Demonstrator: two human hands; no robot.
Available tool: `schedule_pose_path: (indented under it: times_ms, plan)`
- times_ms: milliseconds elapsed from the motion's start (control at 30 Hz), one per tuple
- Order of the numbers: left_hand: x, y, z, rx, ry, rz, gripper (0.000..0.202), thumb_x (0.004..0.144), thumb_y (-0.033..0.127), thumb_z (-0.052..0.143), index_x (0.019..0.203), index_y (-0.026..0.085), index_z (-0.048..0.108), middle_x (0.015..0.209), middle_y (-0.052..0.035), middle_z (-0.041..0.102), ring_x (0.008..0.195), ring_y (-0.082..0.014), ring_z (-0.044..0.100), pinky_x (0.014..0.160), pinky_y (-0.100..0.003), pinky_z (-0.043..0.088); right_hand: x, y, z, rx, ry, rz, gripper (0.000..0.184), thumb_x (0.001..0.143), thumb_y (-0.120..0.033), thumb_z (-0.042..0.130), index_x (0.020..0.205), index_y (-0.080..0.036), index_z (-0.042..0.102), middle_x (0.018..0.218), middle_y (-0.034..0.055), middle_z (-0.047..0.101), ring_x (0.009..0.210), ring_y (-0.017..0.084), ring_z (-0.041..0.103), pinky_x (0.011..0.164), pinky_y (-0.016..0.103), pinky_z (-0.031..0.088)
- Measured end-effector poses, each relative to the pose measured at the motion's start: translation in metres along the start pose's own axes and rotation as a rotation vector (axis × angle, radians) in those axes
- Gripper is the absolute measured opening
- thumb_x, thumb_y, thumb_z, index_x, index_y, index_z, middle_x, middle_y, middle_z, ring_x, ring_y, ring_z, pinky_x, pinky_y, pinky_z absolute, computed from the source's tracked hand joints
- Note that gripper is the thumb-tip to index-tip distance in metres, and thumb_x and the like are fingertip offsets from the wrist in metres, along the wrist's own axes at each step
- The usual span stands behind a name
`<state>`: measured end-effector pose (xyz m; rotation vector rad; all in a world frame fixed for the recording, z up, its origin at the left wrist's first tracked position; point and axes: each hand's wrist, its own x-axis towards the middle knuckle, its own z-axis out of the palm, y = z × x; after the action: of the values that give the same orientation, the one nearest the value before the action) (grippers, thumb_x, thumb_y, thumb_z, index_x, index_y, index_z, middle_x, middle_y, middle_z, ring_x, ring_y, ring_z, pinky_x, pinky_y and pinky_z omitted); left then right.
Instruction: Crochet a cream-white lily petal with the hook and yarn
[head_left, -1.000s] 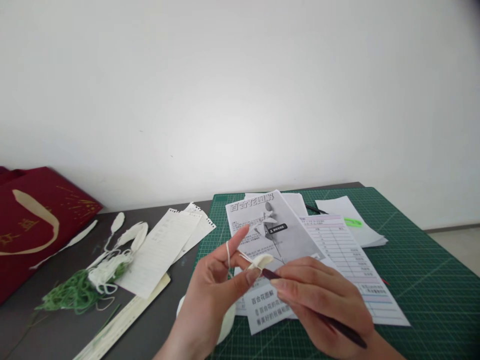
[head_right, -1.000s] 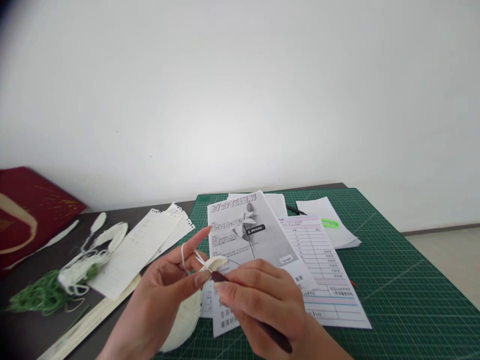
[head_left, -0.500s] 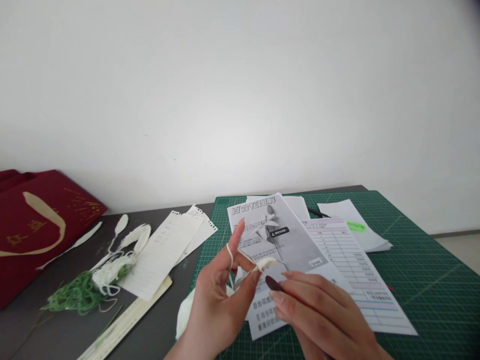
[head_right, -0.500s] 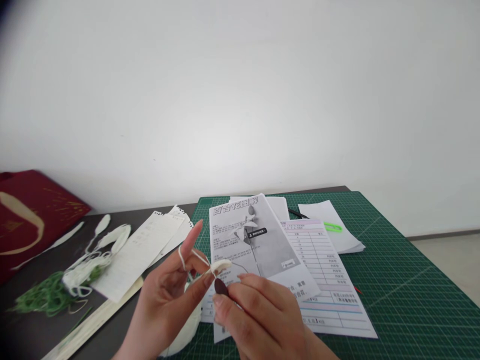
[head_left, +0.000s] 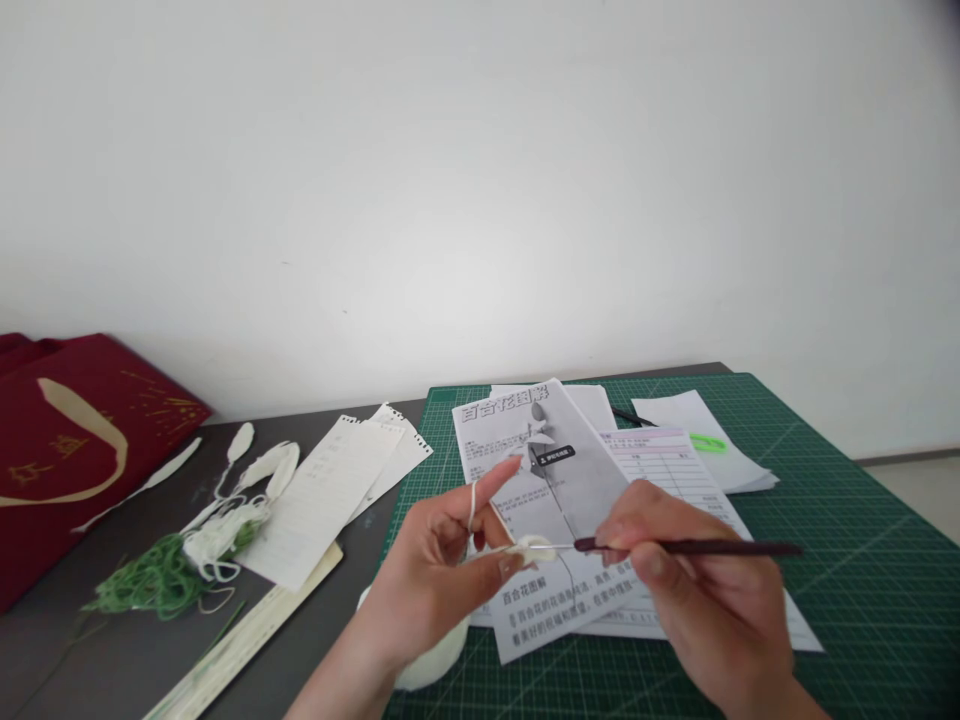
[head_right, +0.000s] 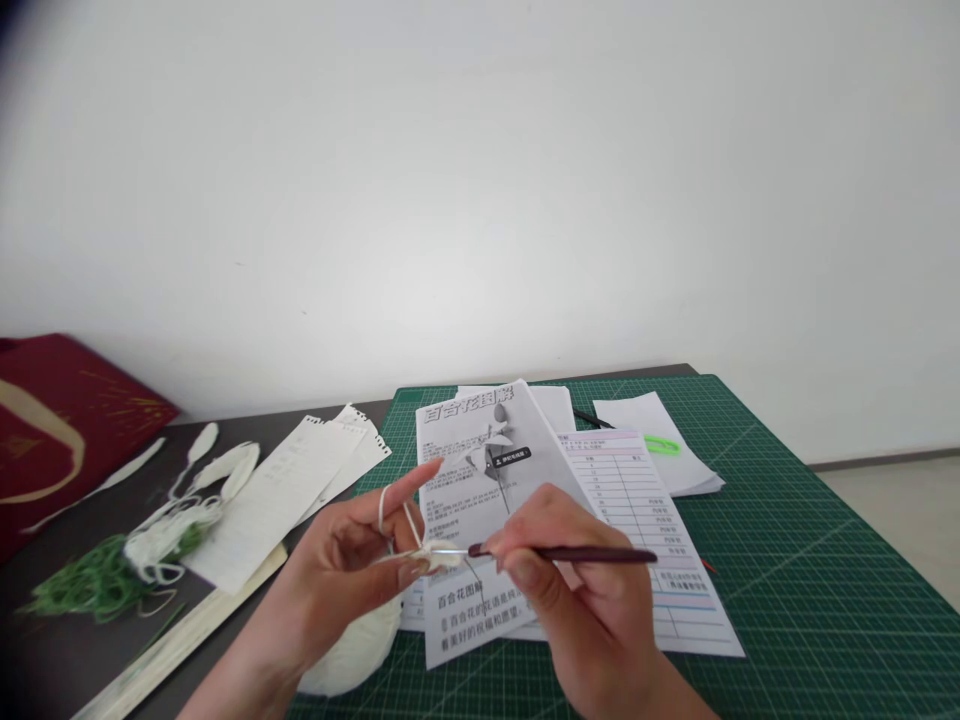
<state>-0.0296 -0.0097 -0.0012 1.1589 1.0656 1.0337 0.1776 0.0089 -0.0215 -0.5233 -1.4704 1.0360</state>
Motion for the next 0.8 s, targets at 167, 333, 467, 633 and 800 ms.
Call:
schedule_pose_path:
  times_ms: [167,333,467,633,800]
  plan:
    - [0.000,0.003,0.004,0.037,0.002,0.028,0.012,0.072,0.016,0.073,0.082,0.019,0.077,0.062,0.0022,0.060,0.070,-0.0153,0.054,0.091,-0.036,0.039,0.008,0.010,0.002,0.309,0.099,0.276,0.012,0.087,-0.027,0.064,0.083,-0.021,0.073,0.065,0.0003,0.066,0.059,0.011,0.061,0.057,0.022,0.049]
    - [0.002,-0.004,0.008,-0.055,0.042,0.097,0.043,0.073,0.016,0.074,0.114,0.028,0.070,0.062,0.0053,0.058,0.065,-0.0128,0.052,0.085,-0.032,0.042,0.013,0.013,0.012,0.473,0.159,0.448,0.013,0.083,-0.030,0.069,0.078,-0.019,0.075,0.058,-0.0001,0.068,0.051,0.008,0.062,0.051,0.016,0.051]
    - [0.002,-0.011,0.012,-0.114,0.085,0.101,0.044,0.072,0.017,0.076,0.113,0.032,0.070,0.068,0.0041,0.061,0.071,-0.0140,0.054,0.082,-0.032,0.044,0.009,0.015,0.018,0.402,0.142,0.418,0.010,0.084,-0.028,0.068,0.083,-0.021,0.075,0.063,-0.0004,0.070,0.054,0.009,0.063,0.053,0.017,0.053]
    - [0.003,-0.010,0.018,-0.073,0.229,0.034,0.042,0.071,0.020,0.077,0.112,0.030,0.071,0.073,0.0025,0.061,0.082,-0.0167,0.055,0.084,-0.031,0.041,0.002,0.013,0.022,0.021,0.144,0.148,0.015,0.086,-0.016,0.063,0.093,-0.024,0.073,0.073,-0.0007,0.073,0.067,0.012,0.067,0.063,0.020,0.055]
    - [0.005,-0.007,0.023,-0.073,0.290,0.009,0.042,0.072,0.020,0.077,0.112,0.030,0.071,0.065,0.0048,0.058,0.076,-0.0133,0.054,0.088,-0.030,0.039,-0.001,0.008,0.024,-0.284,0.053,-0.210,0.032,0.079,0.003,0.057,0.104,-0.015,0.068,0.085,0.0067,0.073,0.074,0.016,0.068,0.064,0.026,0.056]
